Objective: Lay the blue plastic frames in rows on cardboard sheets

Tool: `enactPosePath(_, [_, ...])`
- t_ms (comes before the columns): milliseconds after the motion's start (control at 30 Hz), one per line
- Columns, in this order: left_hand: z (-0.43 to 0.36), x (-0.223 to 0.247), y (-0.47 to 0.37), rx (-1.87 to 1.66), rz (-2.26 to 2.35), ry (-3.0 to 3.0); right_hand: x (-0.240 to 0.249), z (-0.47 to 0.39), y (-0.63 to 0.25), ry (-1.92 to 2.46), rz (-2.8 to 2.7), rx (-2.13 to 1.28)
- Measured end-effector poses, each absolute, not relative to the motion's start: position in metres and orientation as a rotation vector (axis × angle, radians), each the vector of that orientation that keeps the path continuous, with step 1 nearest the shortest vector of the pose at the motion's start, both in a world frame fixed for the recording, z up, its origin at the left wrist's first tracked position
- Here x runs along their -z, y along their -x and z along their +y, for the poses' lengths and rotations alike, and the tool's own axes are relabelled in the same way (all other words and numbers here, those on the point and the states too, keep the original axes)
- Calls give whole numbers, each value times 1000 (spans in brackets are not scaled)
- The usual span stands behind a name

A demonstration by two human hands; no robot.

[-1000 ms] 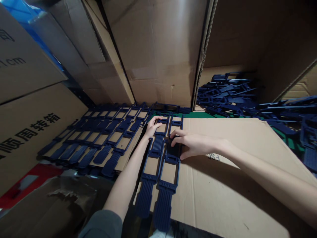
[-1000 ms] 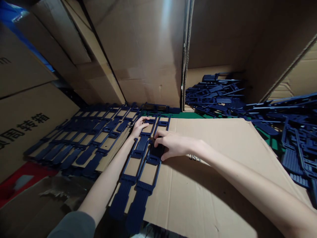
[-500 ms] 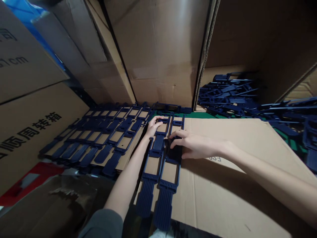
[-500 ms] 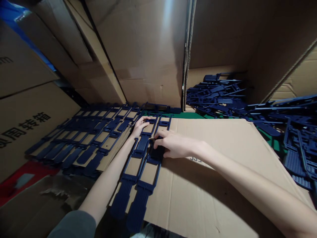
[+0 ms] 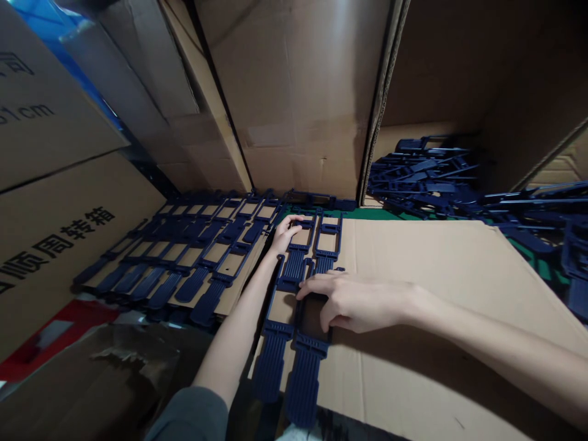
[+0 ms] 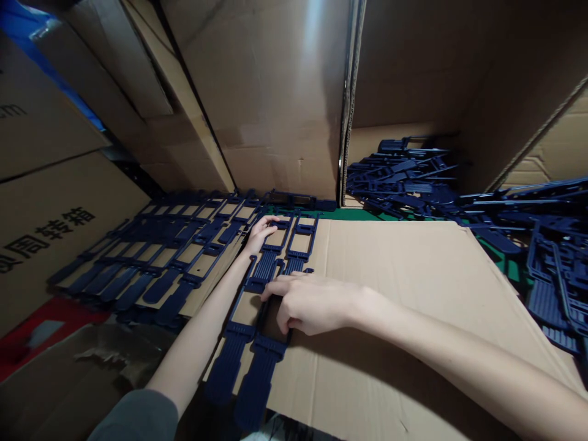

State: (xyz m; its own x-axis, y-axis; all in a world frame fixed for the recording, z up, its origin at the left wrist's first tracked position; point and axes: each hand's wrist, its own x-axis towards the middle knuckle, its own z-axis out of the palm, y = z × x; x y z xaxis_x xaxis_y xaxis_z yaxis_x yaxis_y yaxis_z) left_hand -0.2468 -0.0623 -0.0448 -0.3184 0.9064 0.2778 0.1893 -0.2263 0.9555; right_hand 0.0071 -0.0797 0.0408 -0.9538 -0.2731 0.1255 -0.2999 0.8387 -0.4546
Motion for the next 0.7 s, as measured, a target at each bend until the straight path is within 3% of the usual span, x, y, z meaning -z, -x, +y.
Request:
enactPosePath(433, [-63, 43, 246, -1597, 1473, -1360, -51, -81, -11, -411, -2984, -906])
enactPosePath(567, [-64, 41, 246, -1587, 1505, -1368, -90, -98, -25, -533, -2775, -1225])
enactPosePath(700, [-62, 42, 248, -1588, 1519, -1351, -119, -123, -37, -774, -2493, -1804])
